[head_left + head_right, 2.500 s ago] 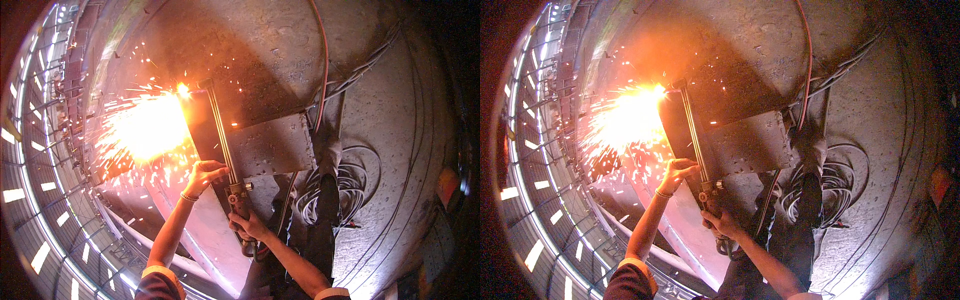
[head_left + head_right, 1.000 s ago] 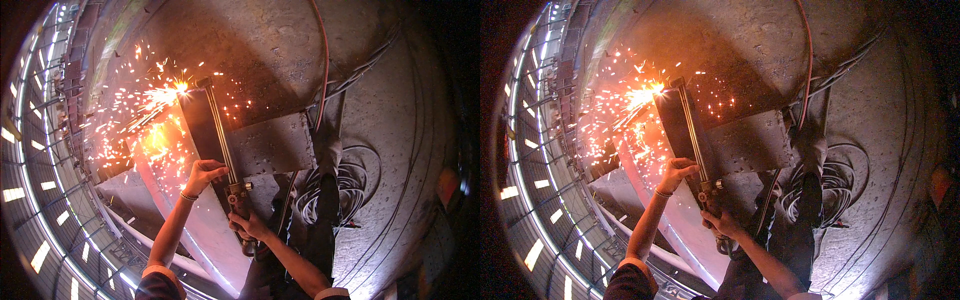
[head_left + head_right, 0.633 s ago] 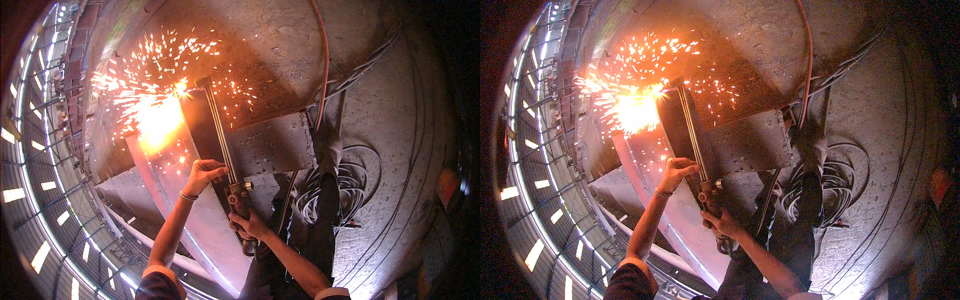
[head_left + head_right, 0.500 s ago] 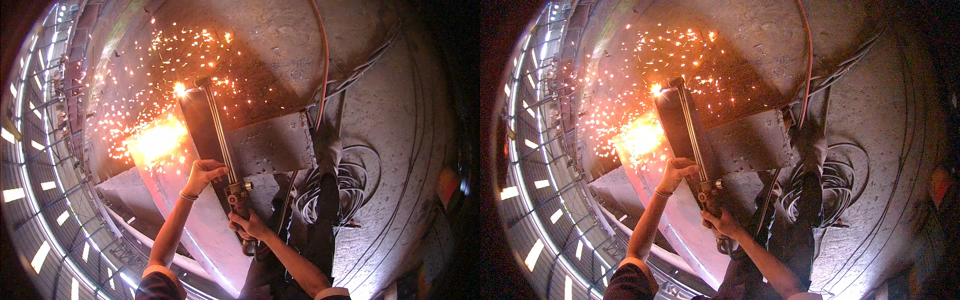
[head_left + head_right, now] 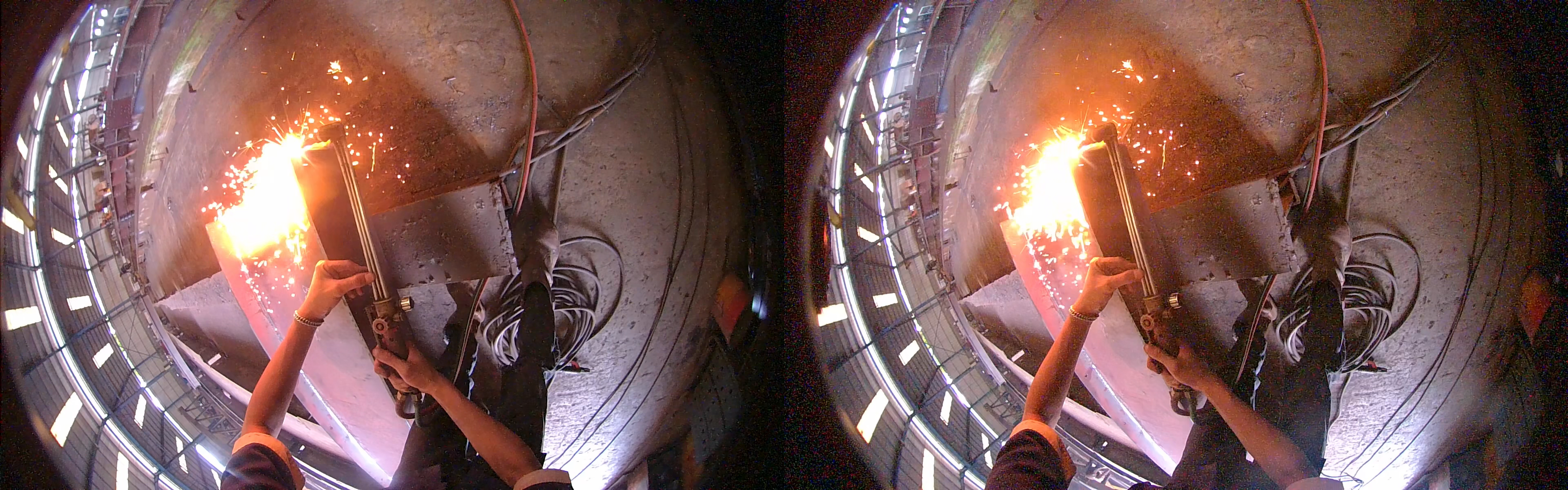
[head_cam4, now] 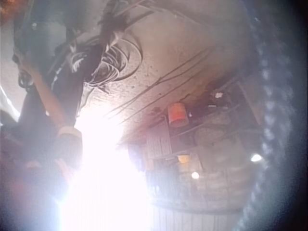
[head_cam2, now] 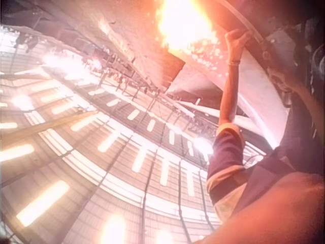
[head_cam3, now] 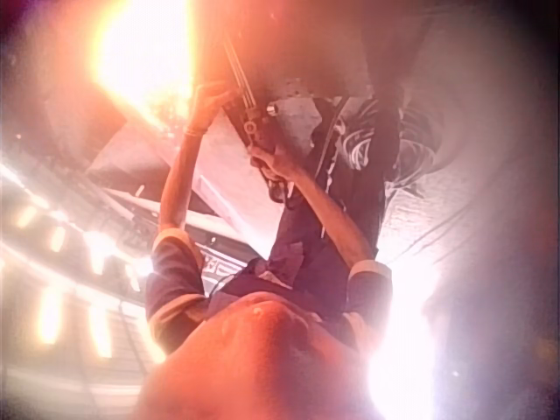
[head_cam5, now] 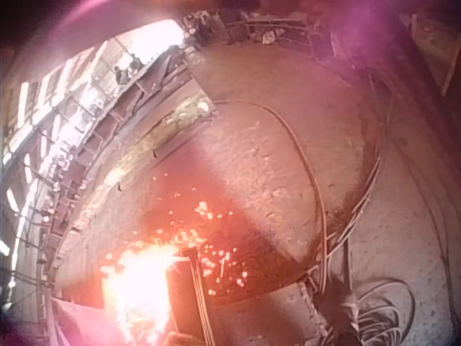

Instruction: The person uses a cutting torch to cut through a large metal plate. They move the torch along the plate's edge, generating sparks and molten metal as the cut progresses.

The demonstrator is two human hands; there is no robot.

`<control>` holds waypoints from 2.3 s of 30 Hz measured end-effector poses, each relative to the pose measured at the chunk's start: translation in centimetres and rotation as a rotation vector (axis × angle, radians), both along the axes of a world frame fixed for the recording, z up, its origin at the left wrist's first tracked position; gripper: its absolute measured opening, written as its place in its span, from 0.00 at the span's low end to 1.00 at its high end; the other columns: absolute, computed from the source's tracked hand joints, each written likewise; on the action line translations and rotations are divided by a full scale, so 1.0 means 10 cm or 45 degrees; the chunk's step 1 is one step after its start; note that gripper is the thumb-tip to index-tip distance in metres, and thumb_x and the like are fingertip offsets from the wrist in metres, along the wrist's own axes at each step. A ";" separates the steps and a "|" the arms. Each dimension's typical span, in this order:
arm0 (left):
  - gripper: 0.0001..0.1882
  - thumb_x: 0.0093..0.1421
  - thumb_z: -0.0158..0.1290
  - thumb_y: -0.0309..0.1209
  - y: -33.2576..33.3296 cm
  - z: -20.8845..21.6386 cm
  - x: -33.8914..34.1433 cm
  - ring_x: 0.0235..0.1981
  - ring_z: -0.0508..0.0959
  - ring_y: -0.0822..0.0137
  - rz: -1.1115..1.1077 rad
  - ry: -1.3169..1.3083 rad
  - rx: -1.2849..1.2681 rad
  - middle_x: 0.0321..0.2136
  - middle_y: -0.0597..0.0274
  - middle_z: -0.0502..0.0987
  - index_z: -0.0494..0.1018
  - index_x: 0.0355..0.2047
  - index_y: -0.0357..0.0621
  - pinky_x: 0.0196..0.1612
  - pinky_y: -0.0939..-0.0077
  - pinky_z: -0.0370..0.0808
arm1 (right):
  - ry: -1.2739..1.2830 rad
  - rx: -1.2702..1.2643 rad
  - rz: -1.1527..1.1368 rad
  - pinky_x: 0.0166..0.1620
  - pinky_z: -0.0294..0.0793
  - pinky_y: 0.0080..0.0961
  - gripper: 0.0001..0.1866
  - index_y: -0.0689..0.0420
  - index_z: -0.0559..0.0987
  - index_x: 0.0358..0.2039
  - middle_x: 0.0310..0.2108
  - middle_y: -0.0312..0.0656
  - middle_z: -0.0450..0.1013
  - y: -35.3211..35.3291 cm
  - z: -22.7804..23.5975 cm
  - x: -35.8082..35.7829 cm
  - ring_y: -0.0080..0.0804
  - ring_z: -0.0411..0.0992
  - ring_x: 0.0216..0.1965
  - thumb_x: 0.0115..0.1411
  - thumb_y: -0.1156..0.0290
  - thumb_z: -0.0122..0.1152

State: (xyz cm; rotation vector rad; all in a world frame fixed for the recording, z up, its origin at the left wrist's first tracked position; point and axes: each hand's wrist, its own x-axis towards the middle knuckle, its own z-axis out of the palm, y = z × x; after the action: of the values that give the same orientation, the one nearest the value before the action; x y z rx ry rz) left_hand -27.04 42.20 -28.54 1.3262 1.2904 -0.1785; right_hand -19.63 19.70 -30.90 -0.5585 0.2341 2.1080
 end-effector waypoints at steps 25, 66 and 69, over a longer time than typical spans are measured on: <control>0.09 0.54 0.64 0.32 -0.01 0.03 0.02 0.20 0.75 0.79 0.000 0.008 -0.030 0.20 0.68 0.78 0.80 0.28 0.39 0.22 0.85 0.69 | 0.031 0.004 0.030 0.09 0.52 0.18 0.14 0.55 0.69 0.31 0.19 0.33 0.66 0.00 0.00 0.03 0.15 0.54 0.07 0.64 0.58 0.56; 0.22 0.51 0.63 0.38 -0.56 0.61 1.02 0.50 0.73 0.55 -0.864 -0.122 0.952 0.44 0.58 0.78 0.76 0.45 0.45 0.55 0.59 0.66 | -0.105 0.008 -0.067 0.12 0.55 0.22 0.15 0.58 0.71 0.41 0.08 0.34 0.61 -0.10 -0.01 0.15 0.22 0.55 0.06 0.65 0.59 0.54; 0.26 0.53 0.60 0.45 -0.67 0.57 1.07 0.58 0.67 0.55 -1.138 -0.086 0.864 0.50 0.58 0.75 0.73 0.50 0.47 0.64 0.54 0.55 | -0.309 0.033 -0.159 0.12 0.55 0.22 0.14 0.57 0.70 0.35 0.08 0.35 0.61 -0.17 -0.11 0.02 0.23 0.56 0.06 0.64 0.58 0.55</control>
State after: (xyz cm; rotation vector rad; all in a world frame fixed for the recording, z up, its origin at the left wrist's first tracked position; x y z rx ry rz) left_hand -16.30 35.50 -22.88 2.4181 0.6193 -0.3207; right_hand -19.42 17.99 -31.99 -0.7575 0.1002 1.9000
